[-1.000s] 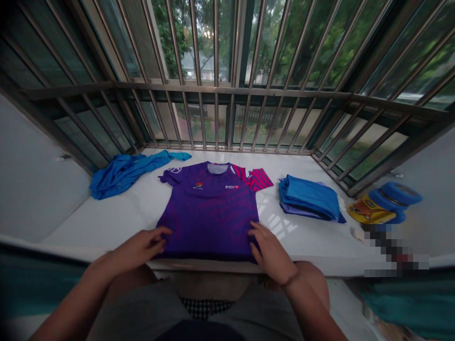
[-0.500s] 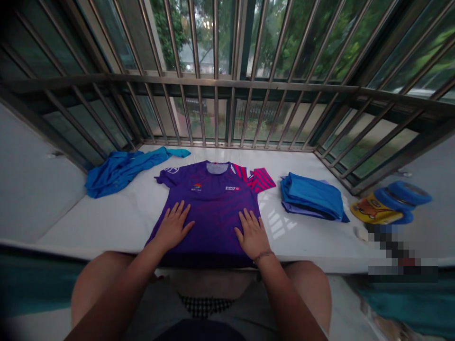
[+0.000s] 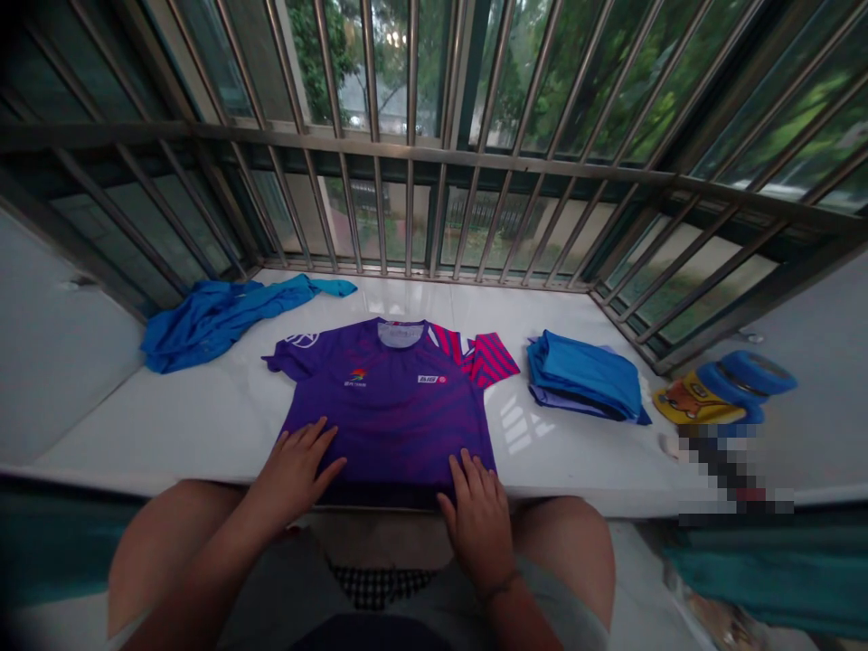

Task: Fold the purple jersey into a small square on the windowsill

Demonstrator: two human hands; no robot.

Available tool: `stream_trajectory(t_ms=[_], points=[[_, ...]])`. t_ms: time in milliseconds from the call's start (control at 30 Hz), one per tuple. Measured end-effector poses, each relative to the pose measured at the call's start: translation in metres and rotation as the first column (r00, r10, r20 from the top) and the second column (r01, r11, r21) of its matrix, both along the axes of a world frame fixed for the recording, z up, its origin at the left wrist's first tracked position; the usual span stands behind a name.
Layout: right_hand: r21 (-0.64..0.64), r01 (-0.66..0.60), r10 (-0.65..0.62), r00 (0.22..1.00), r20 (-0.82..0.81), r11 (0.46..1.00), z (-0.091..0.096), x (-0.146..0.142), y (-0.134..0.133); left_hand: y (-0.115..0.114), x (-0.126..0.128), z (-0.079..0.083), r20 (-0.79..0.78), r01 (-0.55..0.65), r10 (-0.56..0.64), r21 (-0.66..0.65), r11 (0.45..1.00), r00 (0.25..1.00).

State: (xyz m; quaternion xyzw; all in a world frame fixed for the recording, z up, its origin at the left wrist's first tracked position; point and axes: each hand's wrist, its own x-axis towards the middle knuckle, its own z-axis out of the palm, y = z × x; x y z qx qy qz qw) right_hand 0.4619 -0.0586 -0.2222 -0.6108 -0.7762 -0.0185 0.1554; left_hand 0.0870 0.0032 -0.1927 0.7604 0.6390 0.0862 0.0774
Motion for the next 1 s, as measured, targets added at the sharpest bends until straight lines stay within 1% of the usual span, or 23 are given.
stream_trajectory(t_ms=[67,133,200,267,333,400,433,500,600,700,800,933,1000], points=[[-0.039,0.009,-0.009,1.0,0.0,0.999,0.017,0.008,0.012,0.023,0.013,0.011,0.09,0.043,-0.044,0.006,0.999,0.995],[-0.072,0.079,-0.077,0.997,0.031,0.994,0.039,0.019,0.042,0.056,0.033,0.023,0.22,0.145,-0.147,0.028,0.989,0.964],[-0.067,0.199,-0.195,0.978,0.072,0.978,0.061,0.03,0.088,0.095,0.062,0.034,0.31,0.263,-0.271,0.067,0.962,0.912],[-0.102,0.324,-0.32,0.946,0.059,0.94,0.076,0.04,0.141,0.134,0.097,0.042,0.297,0.349,-0.356,0.08,0.934,0.886],[-0.162,0.419,-0.426,0.905,-0.008,0.893,0.084,0.047,0.193,0.169,0.131,0.048,0.246,0.388,-0.393,0.071,0.919,0.886],[-0.189,0.474,-0.49,0.871,-0.044,0.86,0.084,0.051,0.236,0.197,0.158,0.047,0.216,0.383,-0.388,0.066,0.922,0.896],[-0.194,0.501,-0.519,0.853,-0.052,0.843,0.082,0.053,0.253,0.208,0.168,0.044,0.208,0.366,-0.37,0.062,0.929,0.905],[-0.202,0.559,-0.58,0.812,-0.064,0.804,0.076,0.056,0.275,0.223,0.178,0.034,0.187,0.32,-0.322,0.038,0.947,0.928],[-0.249,0.614,-0.65,0.753,-0.101,0.749,0.064,0.065,0.288,0.232,0.177,0.013,0.167,0.267,-0.265,0.012,0.964,0.95],[-0.3,0.619,-0.68,0.712,-0.176,0.726,0.053,0.079,0.282,0.233,0.17,-0.002,0.16,0.246,-0.244,0.004,0.969,0.957],[-0.287,0.639,-0.701,0.65,-0.295,0.713,0.044,0.093,0.265,0.235,0.167,-0.007,0.154,0.241,-0.236,-0.013,0.97,0.959],[-0.261,0.681,-0.705,0.528,-0.473,0.685,0.034,0.105,0.24,0.238,0.169,-0.008,0.145,0.249,-0.244,-0.02,0.968,0.959],[-0.249,0.675,-0.672,0.485,-0.56,0.694,0.031,0.106,0.233,0.239,0.169,-0.009,0.138,0.248,-0.244,-0.015,0.969,0.96]])
